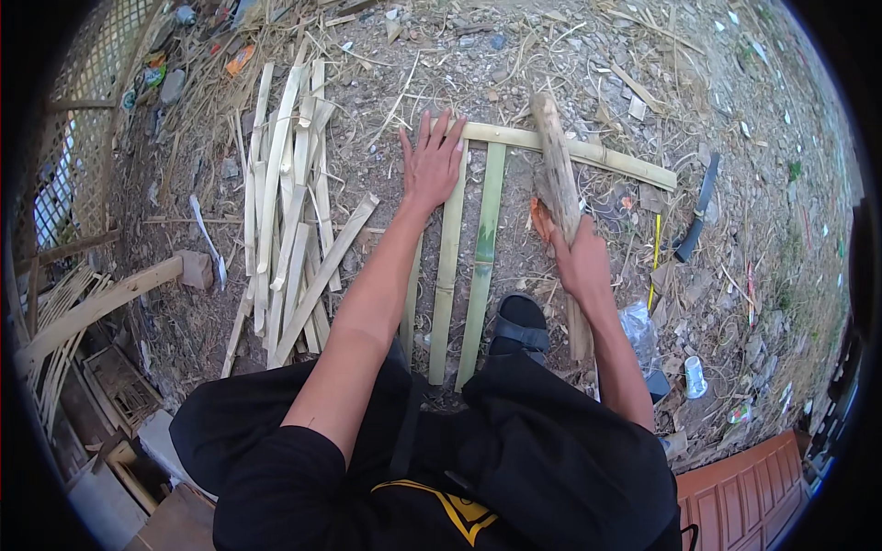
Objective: The person fastens a waist strap, arranges bamboo strips into a frame, hammers nails into the joints using a wooden club, lifts the assembled frame, and sorts through a pile of bamboo strips by hand.
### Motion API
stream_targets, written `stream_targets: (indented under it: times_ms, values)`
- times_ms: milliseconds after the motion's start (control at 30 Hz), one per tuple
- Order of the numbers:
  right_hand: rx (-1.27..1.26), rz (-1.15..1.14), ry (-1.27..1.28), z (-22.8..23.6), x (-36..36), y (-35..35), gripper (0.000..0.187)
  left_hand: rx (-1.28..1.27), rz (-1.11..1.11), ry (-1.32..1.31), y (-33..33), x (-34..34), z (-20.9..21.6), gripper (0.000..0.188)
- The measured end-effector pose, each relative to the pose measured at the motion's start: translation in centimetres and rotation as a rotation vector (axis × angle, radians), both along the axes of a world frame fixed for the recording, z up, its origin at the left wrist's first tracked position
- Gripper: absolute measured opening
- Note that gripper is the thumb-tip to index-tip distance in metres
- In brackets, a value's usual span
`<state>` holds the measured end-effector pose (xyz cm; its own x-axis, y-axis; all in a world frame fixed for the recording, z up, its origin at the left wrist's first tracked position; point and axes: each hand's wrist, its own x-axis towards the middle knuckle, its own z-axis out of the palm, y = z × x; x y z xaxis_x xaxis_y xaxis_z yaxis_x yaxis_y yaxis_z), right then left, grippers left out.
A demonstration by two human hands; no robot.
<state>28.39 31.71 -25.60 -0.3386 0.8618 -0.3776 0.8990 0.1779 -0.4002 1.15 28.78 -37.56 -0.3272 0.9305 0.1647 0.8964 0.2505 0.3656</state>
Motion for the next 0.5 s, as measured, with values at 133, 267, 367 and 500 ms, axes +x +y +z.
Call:
stream_targets:
  times_ms: [133,267,367,500]
  values:
    - [0.112,-0.048,0.361,6.2,-1.9,0.0,0.038,-0.021,0.031,0.038,-1.8,-1.5,-0.1,0.049]
    - [0.264,0.028,0.464,5.3,-1.2,-1.4,0.038,0.001,0.024,0.023,-1.6,-1.2,0.2,0.048]
    - [0.054,0.017,0.349,2.6,0.1,-3.0,0.039,-0.039,0.006,-0.007,-1.1,-1.0,0.6,0.05]
    - [-0.162,-0.028,0.113,0.8,1.9,-5.1,0.041,0.026,-0.064,-0.084,1.1,-3.2,2.6,0.039]
